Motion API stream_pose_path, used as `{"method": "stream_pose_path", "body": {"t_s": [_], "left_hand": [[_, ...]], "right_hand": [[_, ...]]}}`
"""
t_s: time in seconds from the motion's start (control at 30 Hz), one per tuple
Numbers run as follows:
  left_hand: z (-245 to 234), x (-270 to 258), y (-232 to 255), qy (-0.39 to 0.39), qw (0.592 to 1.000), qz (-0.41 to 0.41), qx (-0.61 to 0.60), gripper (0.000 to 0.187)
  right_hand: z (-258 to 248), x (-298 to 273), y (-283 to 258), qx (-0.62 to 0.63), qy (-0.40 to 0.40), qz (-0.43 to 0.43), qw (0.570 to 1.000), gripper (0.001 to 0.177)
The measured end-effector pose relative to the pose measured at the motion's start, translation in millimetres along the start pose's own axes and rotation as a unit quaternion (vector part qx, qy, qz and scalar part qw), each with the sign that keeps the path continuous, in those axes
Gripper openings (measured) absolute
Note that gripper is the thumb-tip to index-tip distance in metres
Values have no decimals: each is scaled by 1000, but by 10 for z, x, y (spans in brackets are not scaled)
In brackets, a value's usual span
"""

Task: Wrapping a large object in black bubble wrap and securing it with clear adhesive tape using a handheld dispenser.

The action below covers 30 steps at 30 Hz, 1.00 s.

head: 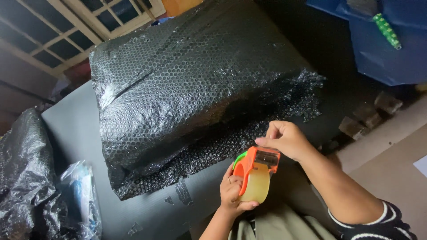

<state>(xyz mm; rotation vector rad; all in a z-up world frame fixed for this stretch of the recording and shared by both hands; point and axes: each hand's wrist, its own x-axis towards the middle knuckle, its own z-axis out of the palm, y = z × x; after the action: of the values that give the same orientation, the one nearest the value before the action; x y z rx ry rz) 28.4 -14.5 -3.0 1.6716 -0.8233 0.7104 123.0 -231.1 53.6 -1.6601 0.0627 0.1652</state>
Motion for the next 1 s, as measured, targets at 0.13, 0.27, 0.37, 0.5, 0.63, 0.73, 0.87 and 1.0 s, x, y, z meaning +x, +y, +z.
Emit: {"method": "stream_pose_path", "body": {"t_s": [0.13,0.27,0.37,0.5,0.63,0.73,0.87,1.0], "left_hand": [[-49,-87,-64,-12,999,32,-6,59],[-44,-149,-26,-17,999,30,6,60],[-30,-142,-79,-24,998,44,29,60],[-31,-219,-127,-32,998,43,42,62],[-25,-244,-143,-32,998,42,21,58],[-45,-272,-152,-40,998,33,32,58],[-86,-274,-121,-56,998,13,21,55],[-142,-254,-22,-122,989,-81,10,59]], "right_hand": [[-122,-56,218,-146,141,30,979,40],[-302,-294,686,90,317,8,944,25],[-493,-398,890,233,424,-10,875,27],[-597,-615,860,389,468,-6,793,31],[-602,-531,1014,388,506,2,770,31],[-591,-417,1188,370,538,23,757,33],[-606,-344,1370,313,546,66,774,35],[-685,-365,1347,320,503,180,782,35]]}}
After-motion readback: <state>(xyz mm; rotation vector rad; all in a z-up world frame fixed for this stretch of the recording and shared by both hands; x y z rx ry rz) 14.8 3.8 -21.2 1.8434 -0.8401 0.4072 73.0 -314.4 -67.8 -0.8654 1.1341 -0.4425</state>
